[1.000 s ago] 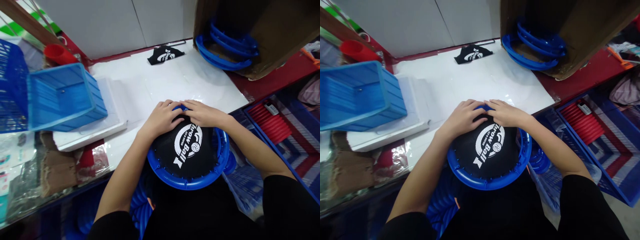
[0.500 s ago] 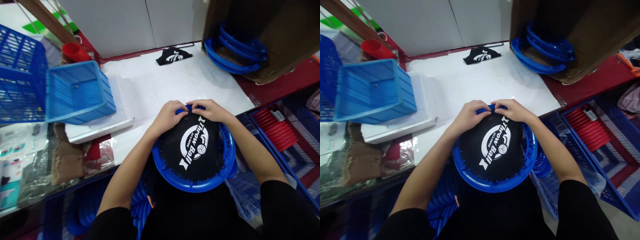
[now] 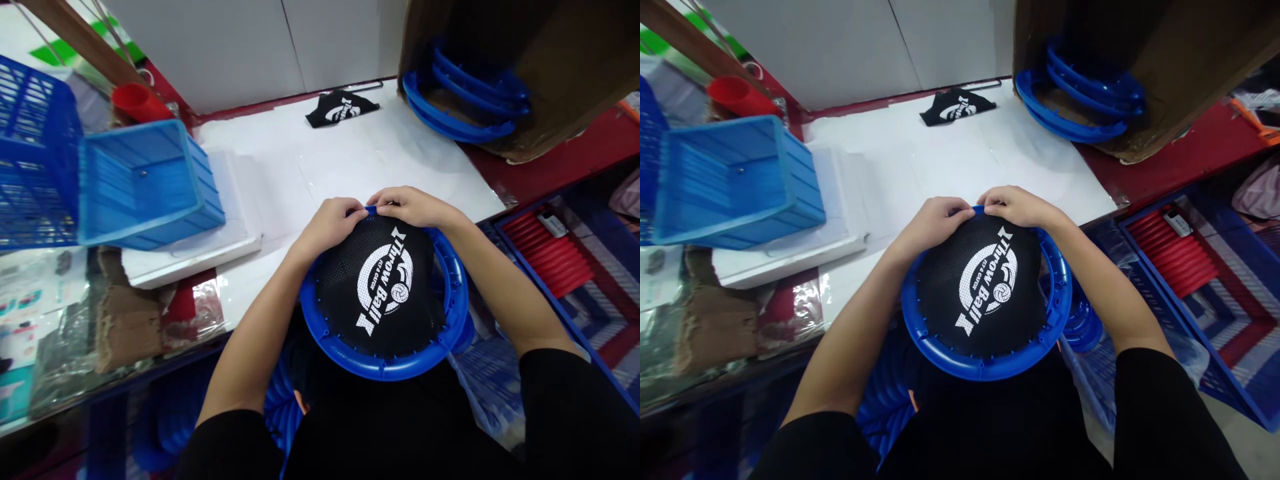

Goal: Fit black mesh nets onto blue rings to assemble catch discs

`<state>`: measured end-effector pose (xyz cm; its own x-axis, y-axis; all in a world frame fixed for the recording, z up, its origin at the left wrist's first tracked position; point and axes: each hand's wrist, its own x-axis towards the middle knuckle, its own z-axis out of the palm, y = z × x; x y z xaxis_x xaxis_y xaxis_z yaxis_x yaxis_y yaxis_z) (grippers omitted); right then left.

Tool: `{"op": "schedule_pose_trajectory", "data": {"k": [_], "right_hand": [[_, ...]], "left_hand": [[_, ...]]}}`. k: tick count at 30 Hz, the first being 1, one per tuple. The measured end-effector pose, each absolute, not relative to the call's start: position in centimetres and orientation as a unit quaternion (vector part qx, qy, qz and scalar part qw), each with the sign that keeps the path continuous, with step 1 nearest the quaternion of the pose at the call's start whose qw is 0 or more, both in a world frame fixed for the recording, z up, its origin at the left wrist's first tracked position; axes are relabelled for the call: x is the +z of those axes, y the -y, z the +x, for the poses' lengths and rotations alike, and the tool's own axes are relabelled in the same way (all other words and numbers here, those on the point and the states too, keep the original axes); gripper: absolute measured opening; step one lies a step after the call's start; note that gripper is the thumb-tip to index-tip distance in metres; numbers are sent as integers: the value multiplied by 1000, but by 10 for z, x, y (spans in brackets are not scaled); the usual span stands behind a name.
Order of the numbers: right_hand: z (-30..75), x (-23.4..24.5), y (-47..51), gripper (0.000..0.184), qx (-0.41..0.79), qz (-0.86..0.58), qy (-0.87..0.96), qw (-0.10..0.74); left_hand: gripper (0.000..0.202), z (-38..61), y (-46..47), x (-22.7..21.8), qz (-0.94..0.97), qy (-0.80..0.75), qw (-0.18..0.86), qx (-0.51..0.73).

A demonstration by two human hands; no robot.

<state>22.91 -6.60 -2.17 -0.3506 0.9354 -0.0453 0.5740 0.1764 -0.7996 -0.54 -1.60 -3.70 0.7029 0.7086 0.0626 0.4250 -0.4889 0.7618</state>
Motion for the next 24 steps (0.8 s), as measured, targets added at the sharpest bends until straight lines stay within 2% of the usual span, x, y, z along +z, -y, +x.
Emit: {"op": "schedule_pose_trajectory", "data": {"k": [10, 24], "right_hand": [[234, -19, 56, 17, 373, -510, 751, 192], [225, -22, 69, 18, 334, -515, 749, 251]], "left_hand": [[22, -4, 14, -40, 864, -347, 321, 175], [27, -4, 17, -35, 889, -347, 262, 145]]}}
